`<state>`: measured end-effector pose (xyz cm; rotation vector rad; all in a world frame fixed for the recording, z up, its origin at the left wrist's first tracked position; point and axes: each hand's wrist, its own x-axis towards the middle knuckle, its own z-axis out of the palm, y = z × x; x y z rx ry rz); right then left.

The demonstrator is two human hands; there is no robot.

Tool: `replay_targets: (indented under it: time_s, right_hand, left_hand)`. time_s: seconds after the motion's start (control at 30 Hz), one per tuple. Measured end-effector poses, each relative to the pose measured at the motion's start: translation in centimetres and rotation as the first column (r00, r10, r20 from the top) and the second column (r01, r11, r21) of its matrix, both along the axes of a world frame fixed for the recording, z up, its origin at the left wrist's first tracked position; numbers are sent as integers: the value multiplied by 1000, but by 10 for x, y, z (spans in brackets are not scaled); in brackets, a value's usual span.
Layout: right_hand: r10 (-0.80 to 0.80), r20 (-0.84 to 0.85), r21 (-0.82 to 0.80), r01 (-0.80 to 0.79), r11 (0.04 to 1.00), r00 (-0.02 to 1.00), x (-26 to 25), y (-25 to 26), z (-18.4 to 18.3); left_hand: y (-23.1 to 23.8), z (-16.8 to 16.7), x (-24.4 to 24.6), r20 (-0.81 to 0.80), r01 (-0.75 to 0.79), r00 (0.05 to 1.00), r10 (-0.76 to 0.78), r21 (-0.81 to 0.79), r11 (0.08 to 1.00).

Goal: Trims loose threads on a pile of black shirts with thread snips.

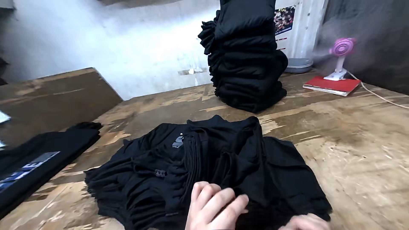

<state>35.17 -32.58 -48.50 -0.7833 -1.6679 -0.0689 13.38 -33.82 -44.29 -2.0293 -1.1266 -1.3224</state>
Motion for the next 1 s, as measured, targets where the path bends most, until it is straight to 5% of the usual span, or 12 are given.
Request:
replay_targets:
  time_s: [0.13, 0.27, 0.37, 0.5, 0.67, 0.73, 0.9, 1.0]
  right_hand:
    - [-77, 84, -233, 95, 968, 993, -9, 6, 19]
    - [111, -21, -368, -111, 923, 994, -10, 14, 20]
    - [183, -191, -313, -237, 920, 964, -10, 14, 19]
    - [252, -357, -164, -326, 931, 899, -4, 14, 18]
    - [291, -485, -298, -468, 832, 825, 8, 16, 23]
    - [310, -471, -335, -492, 803, 826, 14, 20, 21]
    - [261, -94, -421, -276, 864, 961, 9, 16, 30]
    - [287, -98, -337, -303, 892, 953, 7, 12, 28]
  left_hand:
    - [6, 3, 5, -36, 40, 999, -40, 11, 999]
    - [9, 18, 1, 23, 55, 998, -51, -251, 966]
    - [19, 16, -8, 64, 130, 991, -115, -378, 917]
    - [25, 20, -12, 221, 205, 965, -142, -298, 932]
    - [21, 24, -9, 258, 169, 963, -80, -346, 923]
    - [21, 25, -9, 244, 148, 968, -63, -349, 925]
    - [21, 22, -3, 153, -39, 985, 83, -272, 962]
    - [-2, 29, 11, 85, -170, 975, 204, -301, 938]
